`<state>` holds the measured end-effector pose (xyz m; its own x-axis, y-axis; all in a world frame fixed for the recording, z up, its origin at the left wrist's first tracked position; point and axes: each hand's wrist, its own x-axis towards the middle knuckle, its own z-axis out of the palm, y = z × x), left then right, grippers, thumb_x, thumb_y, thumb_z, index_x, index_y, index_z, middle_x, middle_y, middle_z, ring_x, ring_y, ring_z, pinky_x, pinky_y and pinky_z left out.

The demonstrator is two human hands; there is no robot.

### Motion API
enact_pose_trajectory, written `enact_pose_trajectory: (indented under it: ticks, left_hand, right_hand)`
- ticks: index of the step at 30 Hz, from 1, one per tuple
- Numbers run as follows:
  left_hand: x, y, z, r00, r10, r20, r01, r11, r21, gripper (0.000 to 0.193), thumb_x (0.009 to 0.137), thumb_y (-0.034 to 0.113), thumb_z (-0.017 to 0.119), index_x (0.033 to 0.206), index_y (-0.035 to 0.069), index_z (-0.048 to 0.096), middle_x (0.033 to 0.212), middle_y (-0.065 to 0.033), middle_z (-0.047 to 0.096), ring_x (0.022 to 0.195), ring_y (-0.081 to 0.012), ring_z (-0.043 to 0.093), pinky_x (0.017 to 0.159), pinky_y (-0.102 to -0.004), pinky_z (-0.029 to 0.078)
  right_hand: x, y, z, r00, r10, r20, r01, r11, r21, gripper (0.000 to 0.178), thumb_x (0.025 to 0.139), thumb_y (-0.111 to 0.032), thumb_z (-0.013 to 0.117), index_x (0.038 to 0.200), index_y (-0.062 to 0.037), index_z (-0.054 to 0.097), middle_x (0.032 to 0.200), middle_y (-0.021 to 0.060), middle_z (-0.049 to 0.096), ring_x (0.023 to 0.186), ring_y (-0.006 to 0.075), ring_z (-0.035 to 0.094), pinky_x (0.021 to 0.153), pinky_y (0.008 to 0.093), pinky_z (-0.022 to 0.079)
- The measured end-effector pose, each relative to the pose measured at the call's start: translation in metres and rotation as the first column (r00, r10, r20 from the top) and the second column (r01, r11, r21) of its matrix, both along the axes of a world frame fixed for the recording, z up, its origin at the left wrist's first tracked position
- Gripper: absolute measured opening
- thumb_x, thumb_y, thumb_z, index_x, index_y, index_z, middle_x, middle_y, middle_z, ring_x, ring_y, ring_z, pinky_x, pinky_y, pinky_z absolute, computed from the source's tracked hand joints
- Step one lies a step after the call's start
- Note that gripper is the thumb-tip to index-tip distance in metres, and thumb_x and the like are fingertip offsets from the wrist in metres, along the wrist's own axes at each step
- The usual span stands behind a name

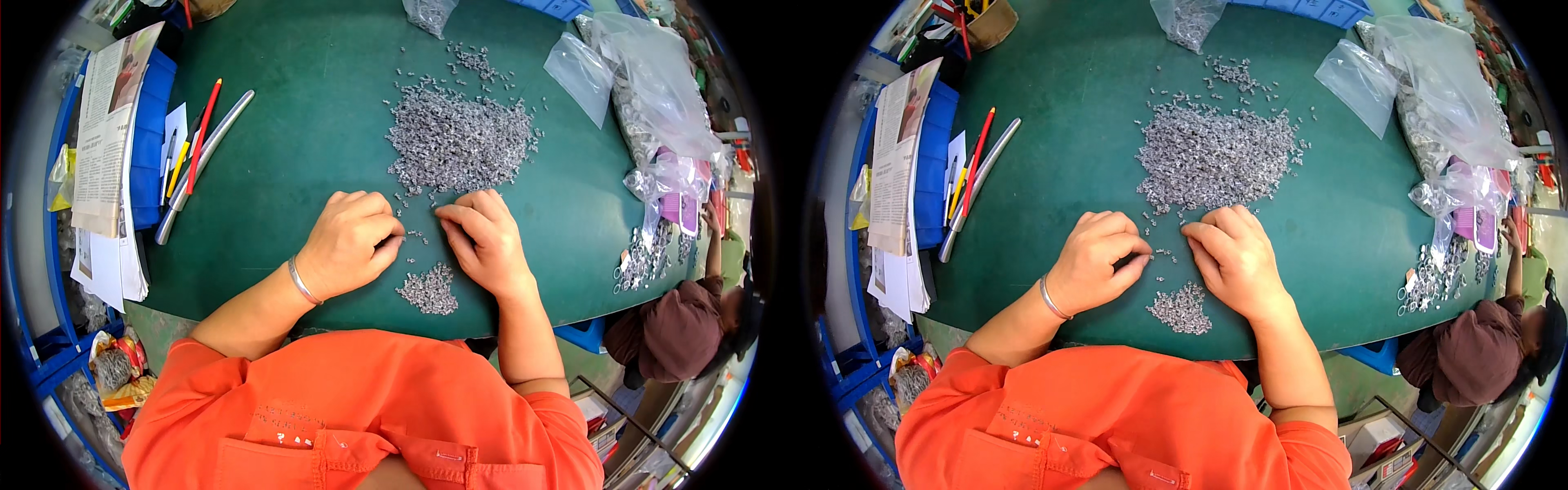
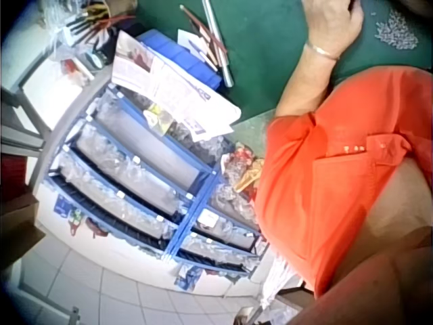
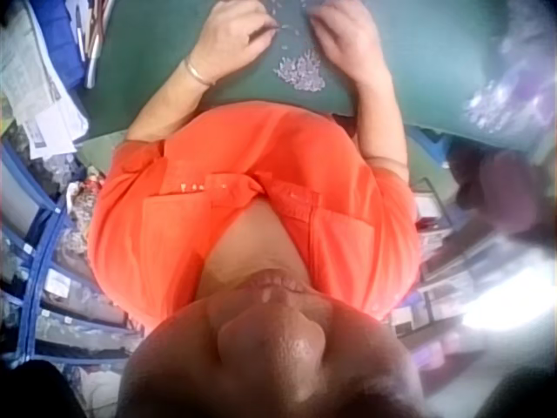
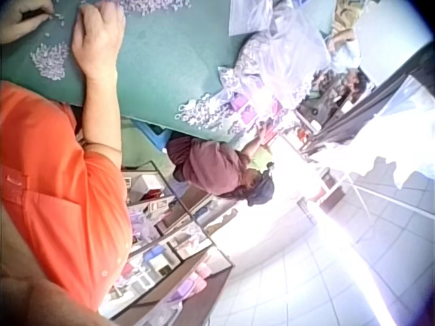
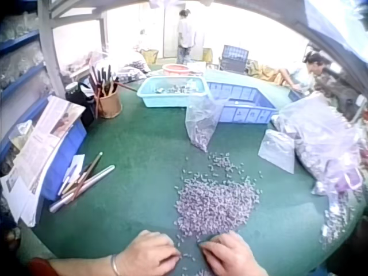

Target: The person sorts small metal parts on a table by hand, handles metal lock components, and opens a plastic bag.

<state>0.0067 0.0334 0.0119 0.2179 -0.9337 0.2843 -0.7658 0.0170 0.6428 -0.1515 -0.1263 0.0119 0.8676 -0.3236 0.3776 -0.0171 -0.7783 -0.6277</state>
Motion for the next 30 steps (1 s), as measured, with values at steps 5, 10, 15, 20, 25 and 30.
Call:
enact_pose_trajectory:
  ticks: [5,10,15,20,25,30]
  left_hand:
    - [0.0,0.003,0.001,0.995,-0.089,-0.035,0.089,0.996,-0.005,0.01,0.071,0.006,0.074,0.078,0.008,0.068,0.08,-0.0019,0.057,0.074,-0.021,0.057,0.073,-0.0347,0.041]
    - [-0.001,0.001,-0.001,0.997,-0.078,-0.012,0.078,0.997,0.006,0.011,0.072,0.006,0.074,0.08,0.008,0.068,0.081,-0.0021,0.058,0.075,-0.0211,0.057,0.072,-0.0345,0.041]
    - [-0.009,-0.007,-0.003,0.999,0.031,0.013,-0.031,0.999,-0.041,0.013,0.072,0.005,0.075,0.081,0.009,0.068,0.083,-0.001,0.058,0.077,-0.0203,0.058,0.07,-0.0341,0.041]
    - [-0.008,-0.005,-0.005,0.999,0.026,0.019,-0.026,0.999,-0.041,0.014,0.071,0.004,0.076,0.081,0.009,0.068,0.082,-0.0007,0.058,0.078,-0.02,0.059,0.071,-0.0345,0.041]
    - [-0.007,-0.005,-0.003,1.0,0.012,0.011,-0.012,0.999,-0.046,0.013,0.072,0.003,0.075,0.081,0.009,0.067,0.081,-0.001,0.058,0.078,-0.0202,0.059,0.07,-0.0343,0.041]
    - [-0.005,-0.002,-0.004,0.995,0.098,-0.036,-0.1,0.991,-0.085,0.011,0.076,0.001,0.072,0.084,0.007,0.067,0.083,-0.0045,0.061,0.077,-0.0244,0.06,0.071,-0.0352,0.044]
  right_hand:
    - [0.008,0.004,0.0,0.999,-0.028,-0.025,0.026,0.996,-0.085,0.014,0.076,-0.001,0.072,0.089,-0.0045,0.068,0.084,0.0069,0.059,0.076,0.0262,0.055,0.068,0.037,0.046]
    - [0.005,0.002,-0.004,1.0,-0.007,-0.008,0.006,0.997,-0.072,0.014,0.076,-0.002,0.072,0.089,-0.0051,0.069,0.087,0.0068,0.059,0.078,0.0269,0.056,0.07,0.0375,0.046]
    - [0.003,0.005,0.002,0.994,0.09,-0.061,-0.093,0.994,-0.053,0.014,0.076,-0.002,0.072,0.089,-0.0049,0.068,0.089,0.0073,0.06,0.081,0.0273,0.056,0.073,0.0373,0.046]
    - [0.001,-0.002,-0.003,0.998,-0.055,0.041,0.053,0.997,0.06,0.014,0.076,0.002,0.071,0.088,-0.0043,0.068,0.087,0.0084,0.061,0.079,0.0278,0.058,0.071,0.0377,0.047]
    - [-0.005,-0.007,-0.002,0.998,-0.009,0.055,0.004,0.996,0.086,0.016,0.074,0.003,0.072,0.088,-0.0048,0.068,0.085,0.0071,0.061,0.079,0.0271,0.058,0.07,0.0374,0.047]
    - [-0.004,-0.003,0.003,0.995,0.09,-0.049,-0.09,0.996,-0.005,0.018,0.074,0.005,0.072,0.089,-0.0041,0.069,0.087,0.0081,0.061,0.081,0.0264,0.057,0.073,0.0361,0.046]
